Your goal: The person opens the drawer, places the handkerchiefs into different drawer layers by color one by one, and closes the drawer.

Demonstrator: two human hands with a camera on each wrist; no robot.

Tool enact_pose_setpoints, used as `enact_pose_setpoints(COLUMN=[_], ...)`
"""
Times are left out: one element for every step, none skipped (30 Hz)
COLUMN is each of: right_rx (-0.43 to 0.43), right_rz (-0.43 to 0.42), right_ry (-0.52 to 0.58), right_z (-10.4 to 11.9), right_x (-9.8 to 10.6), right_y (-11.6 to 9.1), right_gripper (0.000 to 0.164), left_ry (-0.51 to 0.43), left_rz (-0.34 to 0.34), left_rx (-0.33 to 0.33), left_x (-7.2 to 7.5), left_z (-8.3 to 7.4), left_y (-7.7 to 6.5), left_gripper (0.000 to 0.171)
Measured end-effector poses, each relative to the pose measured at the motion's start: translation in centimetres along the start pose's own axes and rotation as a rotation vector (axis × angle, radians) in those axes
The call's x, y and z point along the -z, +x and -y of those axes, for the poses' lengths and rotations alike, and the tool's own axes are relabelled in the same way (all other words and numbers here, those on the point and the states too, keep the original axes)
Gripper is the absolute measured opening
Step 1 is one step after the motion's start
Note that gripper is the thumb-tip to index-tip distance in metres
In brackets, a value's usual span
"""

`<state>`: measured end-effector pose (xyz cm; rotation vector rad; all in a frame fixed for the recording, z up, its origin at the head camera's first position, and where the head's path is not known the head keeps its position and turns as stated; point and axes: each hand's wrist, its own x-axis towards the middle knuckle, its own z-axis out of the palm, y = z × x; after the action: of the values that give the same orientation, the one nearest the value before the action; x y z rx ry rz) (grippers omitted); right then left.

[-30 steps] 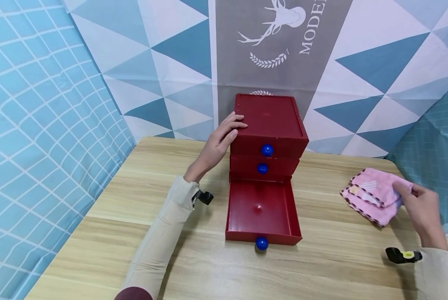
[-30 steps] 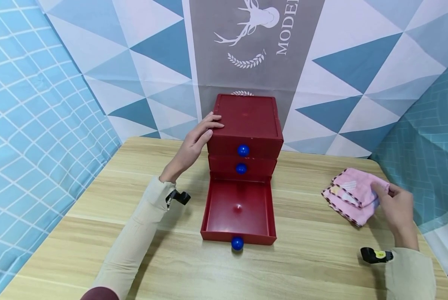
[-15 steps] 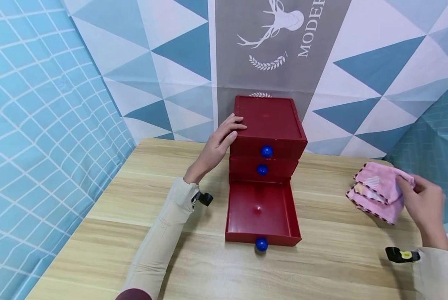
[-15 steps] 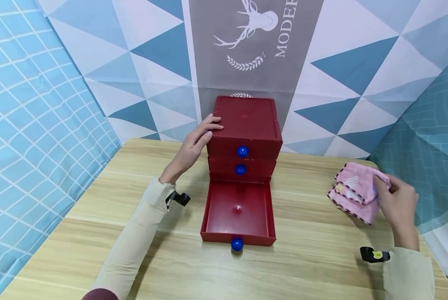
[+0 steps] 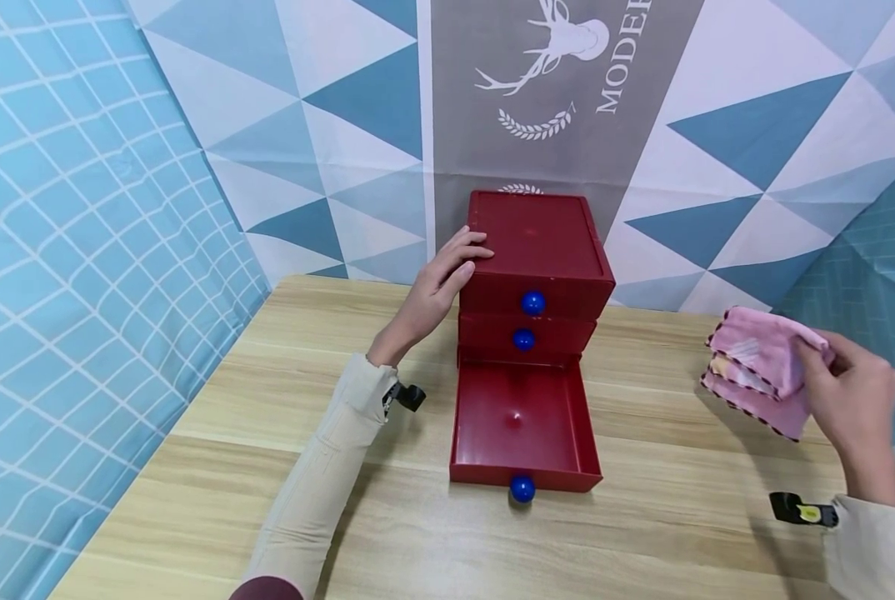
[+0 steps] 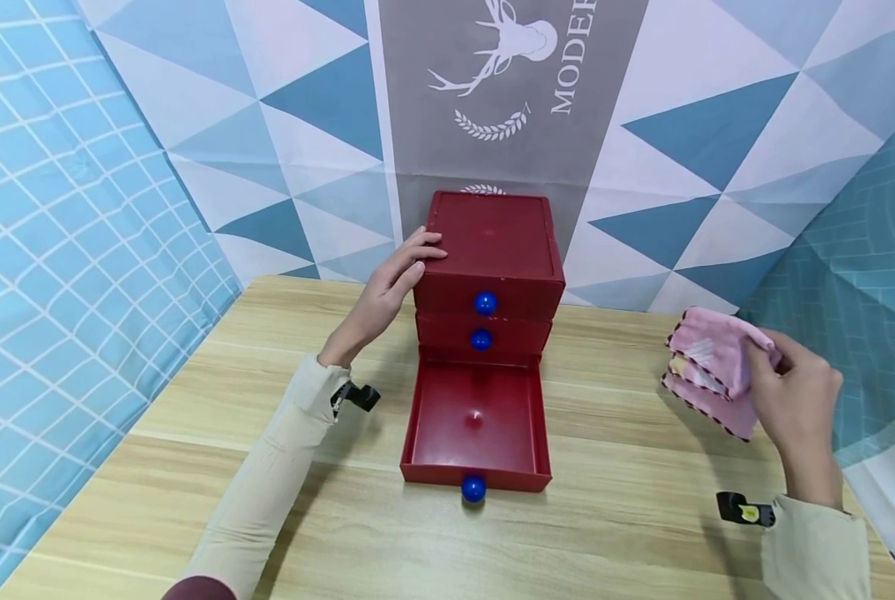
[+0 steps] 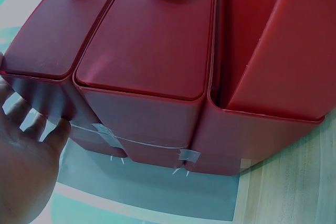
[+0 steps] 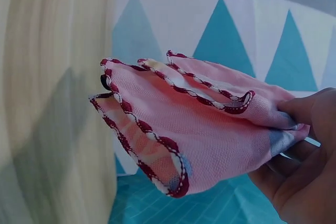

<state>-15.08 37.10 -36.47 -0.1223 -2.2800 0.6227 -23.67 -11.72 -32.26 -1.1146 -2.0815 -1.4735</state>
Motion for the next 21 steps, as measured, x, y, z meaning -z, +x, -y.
enact_pose_setpoints(right_rx=[0.004,0.005,0.006,0.009,0.01,0.014,0.016,0.019,0.022,0.022,0.023,0.026,0.028,0.029,0.034,0.036,0.035,0.034,0.035,0.033,0.034], right_rz=[-0.006,-0.008,-0.01,-0.013,-0.015,-0.017,-0.019,-0.021,-0.025,-0.024,-0.026,-0.029,-0.033,-0.036,-0.041,-0.044,-0.045,-0.045,-0.045,-0.042,-0.04], right_ry=[0.004,0.008,0.014,0.017,0.02,0.023,0.026,0.03,0.033,0.033,0.037,0.04,0.045,0.048,0.051,0.054,0.054,0.054,0.055,0.053,0.052], right_z=[0.2,0.5,0.7,0.8,1.0,1.1,1.3,1.4,1.5,1.7,1.8,1.9,2.1,2.3,2.5,2.6,2.9,3.1,3.2,3.4,3.5], right_x=[0.1,0.2,0.3,0.4,0.5,0.6,0.6,0.7,0.7,0.8,0.8,0.9,0.9,1.0,1.1,1.1,1.1,1.2,1.2,1.2,1.2], right_y=[0.0,0.0,0.0,0.0,0.0,0.1,0.1,0.0,0.0,0.0,0.0,0.0,-0.1,-0.1,-0.1,-0.1,-0.1,-0.2,-0.2,-0.2,-0.3], right_gripper=[0.023,0.023,0.023,0.024,0.024,0.024,0.024,0.024,0.023,0.024,0.024,0.024,0.024,0.024,0.024,0.024,0.024,0.024,0.024,0.025,0.025], left_ry=[0.0,0.0,-0.001,0.0,0.0,0.0,0.0,0.0,0.003,0.004,0.003,0.008,0.008,0.008,0.008,0.008,0.008,0.008,0.004,0.003,0.004], left_rz=[0.0,0.0,0.0,0.001,0.001,0.001,0.001,0.001,0.001,0.001,0.001,0.002,0.002,0.001,0.001,0.001,0.001,0.0,-0.001,-0.001,-0.001], left_rx=[-0.001,-0.002,-0.001,-0.001,0.0,0.002,0.004,0.005,0.01,0.011,0.012,0.019,0.019,0.019,0.019,0.018,0.017,0.015,0.008,0.008,0.008], left_x=[0.0,0.0,0.0,0.0,0.0,0.0,0.0,0.0,0.0,0.0,0.0,0.0,0.0,0.0,0.0,0.0,0.0,0.0,-0.1,-0.1,-0.1], left_z=[0.0,0.0,0.0,0.0,0.0,0.0,0.0,-0.1,-0.1,-0.1,-0.1,-0.2,-0.2,-0.2,-0.2,-0.2,-0.2,-0.2,-0.1,-0.1,-0.1], left_y=[0.0,0.0,0.0,0.0,0.0,0.0,0.0,0.0,0.0,0.0,0.0,0.0,0.0,0.0,0.0,0.0,0.0,0.0,0.0,0.0,0.1], left_gripper=[0.032,0.032,0.032,0.032,0.032,0.032,0.032,0.032,0.032,0.032,0.032,0.033,0.033,0.033,0.033,0.033,0.033,0.033,0.032,0.032,0.032])
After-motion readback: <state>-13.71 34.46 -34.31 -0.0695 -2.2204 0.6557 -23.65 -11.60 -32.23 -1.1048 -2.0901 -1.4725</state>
